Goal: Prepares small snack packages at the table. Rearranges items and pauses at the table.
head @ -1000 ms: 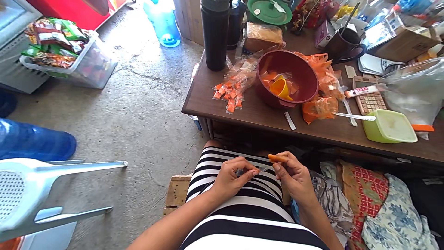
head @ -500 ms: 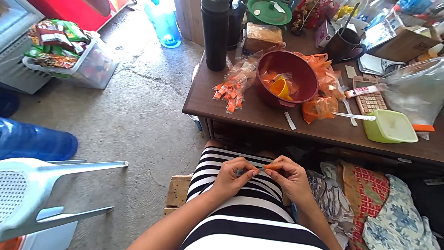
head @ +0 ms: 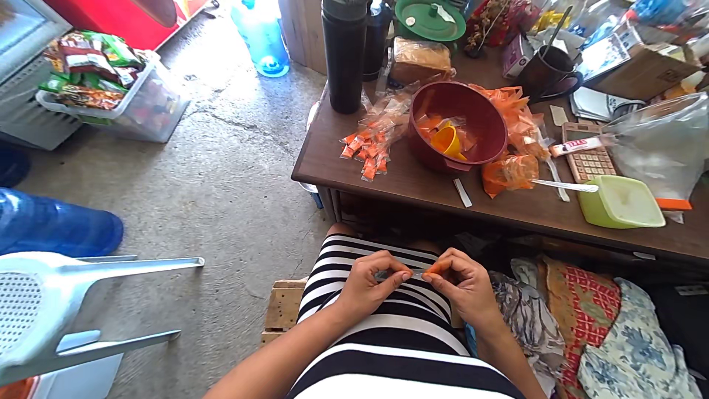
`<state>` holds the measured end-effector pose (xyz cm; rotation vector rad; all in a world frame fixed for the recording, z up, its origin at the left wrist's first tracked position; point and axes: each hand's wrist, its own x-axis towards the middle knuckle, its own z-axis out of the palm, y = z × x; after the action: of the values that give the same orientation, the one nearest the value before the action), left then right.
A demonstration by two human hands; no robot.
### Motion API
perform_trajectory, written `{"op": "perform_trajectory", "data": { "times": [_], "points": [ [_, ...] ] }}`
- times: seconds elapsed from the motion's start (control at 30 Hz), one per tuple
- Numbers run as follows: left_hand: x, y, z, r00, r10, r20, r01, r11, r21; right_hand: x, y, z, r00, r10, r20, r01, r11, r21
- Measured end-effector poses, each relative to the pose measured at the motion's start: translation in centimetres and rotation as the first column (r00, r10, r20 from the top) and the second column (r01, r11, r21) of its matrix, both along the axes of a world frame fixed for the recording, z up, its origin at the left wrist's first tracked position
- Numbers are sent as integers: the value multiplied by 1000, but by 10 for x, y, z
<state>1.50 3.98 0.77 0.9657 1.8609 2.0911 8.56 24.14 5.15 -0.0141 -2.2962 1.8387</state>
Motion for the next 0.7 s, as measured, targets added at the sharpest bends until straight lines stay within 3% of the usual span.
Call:
{"op": "perform_trajectory", "data": {
  "times": [0.33, 0.7],
  "points": [
    [0, -1, 0, 1000, -8, 0, 8, 1000, 7, -2, 2, -2, 992, 119, -30, -118, 992, 53],
    [-2, -2, -1, 1000, -16, 8, 16, 1000, 2, -3, -9, -3, 994, 22, -107, -10, 994, 111]
  ]
}}
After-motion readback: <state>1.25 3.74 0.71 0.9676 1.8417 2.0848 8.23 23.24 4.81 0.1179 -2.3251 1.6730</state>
